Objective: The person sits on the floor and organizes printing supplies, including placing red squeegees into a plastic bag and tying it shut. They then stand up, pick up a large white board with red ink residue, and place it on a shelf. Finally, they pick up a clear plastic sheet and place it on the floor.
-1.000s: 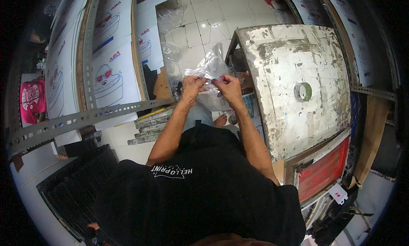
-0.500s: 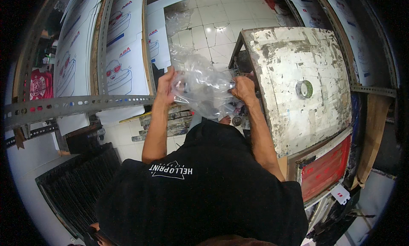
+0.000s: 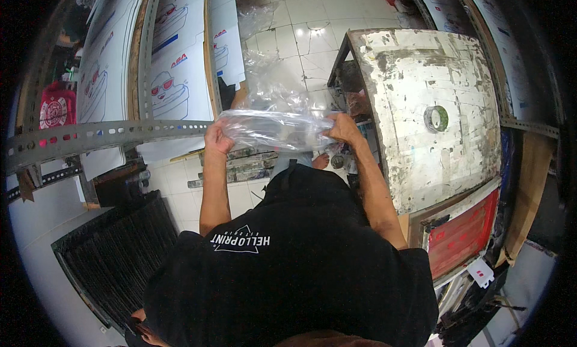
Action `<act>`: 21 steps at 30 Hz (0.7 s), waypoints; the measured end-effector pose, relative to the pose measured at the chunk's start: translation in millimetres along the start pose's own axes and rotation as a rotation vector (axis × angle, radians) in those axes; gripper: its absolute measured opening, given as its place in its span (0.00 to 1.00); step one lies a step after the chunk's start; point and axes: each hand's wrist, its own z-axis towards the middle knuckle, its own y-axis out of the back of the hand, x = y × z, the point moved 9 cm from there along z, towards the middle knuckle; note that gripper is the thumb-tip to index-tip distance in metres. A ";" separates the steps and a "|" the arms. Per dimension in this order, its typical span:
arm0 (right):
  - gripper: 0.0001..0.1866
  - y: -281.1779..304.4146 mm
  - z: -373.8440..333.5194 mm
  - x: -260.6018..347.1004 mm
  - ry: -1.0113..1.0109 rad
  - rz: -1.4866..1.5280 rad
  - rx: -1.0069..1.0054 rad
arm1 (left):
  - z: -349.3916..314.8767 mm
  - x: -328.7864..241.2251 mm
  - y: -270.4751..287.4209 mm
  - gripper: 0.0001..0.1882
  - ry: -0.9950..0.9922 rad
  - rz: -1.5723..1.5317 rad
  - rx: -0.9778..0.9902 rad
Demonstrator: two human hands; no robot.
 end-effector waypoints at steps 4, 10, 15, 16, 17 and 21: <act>0.20 1.3 -6.6 -77.1 -0.395 0.197 -0.361 | -20.8 6.3 -12.4 0.14 0.161 0.269 0.248; 0.13 -33.2 11.8 -79.9 -0.445 1.380 -0.166 | -54.1 31.5 -4.1 0.20 0.128 1.470 0.043; 0.21 -12.6 -26.1 4.1 -0.095 0.404 0.179 | -30.0 21.3 45.8 0.15 -0.048 0.218 -0.153; 0.24 -32.3 -34.4 -7.0 -0.176 0.219 0.321 | -25.5 22.4 50.5 0.15 -0.044 0.150 -0.169; 0.22 -50.2 -36.6 -18.0 -0.203 0.139 0.324 | -20.9 24.4 55.0 0.14 -0.039 0.083 -0.186; 0.16 -72.4 -65.2 -58.8 -0.522 0.511 0.143 | -17.5 33.2 71.1 0.13 0.152 0.278 -0.143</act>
